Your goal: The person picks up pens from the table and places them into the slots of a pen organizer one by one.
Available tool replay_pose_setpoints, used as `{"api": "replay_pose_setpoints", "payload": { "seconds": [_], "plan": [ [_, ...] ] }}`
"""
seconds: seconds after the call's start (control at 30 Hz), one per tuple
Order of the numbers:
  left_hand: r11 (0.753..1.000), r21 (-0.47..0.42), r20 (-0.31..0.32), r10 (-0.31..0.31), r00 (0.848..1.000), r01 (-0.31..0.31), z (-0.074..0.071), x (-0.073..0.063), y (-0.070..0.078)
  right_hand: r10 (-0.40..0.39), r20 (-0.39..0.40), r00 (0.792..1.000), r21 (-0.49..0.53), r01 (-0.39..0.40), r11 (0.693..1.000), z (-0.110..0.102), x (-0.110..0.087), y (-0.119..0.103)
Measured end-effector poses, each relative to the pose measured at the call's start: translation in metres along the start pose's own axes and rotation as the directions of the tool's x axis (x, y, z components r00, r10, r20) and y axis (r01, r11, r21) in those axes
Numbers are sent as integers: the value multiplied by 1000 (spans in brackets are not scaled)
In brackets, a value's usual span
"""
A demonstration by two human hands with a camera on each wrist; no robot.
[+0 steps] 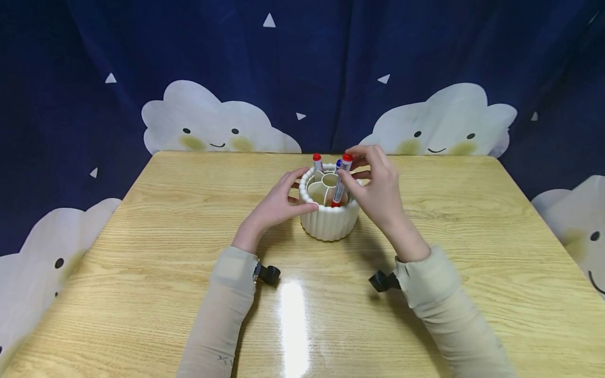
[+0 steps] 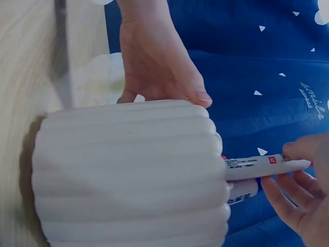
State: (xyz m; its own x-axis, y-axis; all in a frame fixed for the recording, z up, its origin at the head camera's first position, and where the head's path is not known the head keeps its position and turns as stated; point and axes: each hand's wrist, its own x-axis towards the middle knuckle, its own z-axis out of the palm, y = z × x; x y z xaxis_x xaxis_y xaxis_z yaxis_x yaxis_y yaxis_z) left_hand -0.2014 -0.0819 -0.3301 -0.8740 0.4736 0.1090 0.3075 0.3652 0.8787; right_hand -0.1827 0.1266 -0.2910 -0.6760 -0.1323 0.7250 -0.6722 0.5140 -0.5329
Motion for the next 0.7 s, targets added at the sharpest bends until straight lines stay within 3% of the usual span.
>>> {"api": "replay_pose_setpoints", "payload": {
  "seconds": [0.43,0.7],
  "plan": [
    [1000,-1,-2,5,1000,-5,0,0,0,-14,42,999,11,14,1000,13,-16,10],
    [1000,1,-3,8,1000,-8,0,-1,2,26,82,996,-32,-23,999,17,-24,17]
  ]
}}
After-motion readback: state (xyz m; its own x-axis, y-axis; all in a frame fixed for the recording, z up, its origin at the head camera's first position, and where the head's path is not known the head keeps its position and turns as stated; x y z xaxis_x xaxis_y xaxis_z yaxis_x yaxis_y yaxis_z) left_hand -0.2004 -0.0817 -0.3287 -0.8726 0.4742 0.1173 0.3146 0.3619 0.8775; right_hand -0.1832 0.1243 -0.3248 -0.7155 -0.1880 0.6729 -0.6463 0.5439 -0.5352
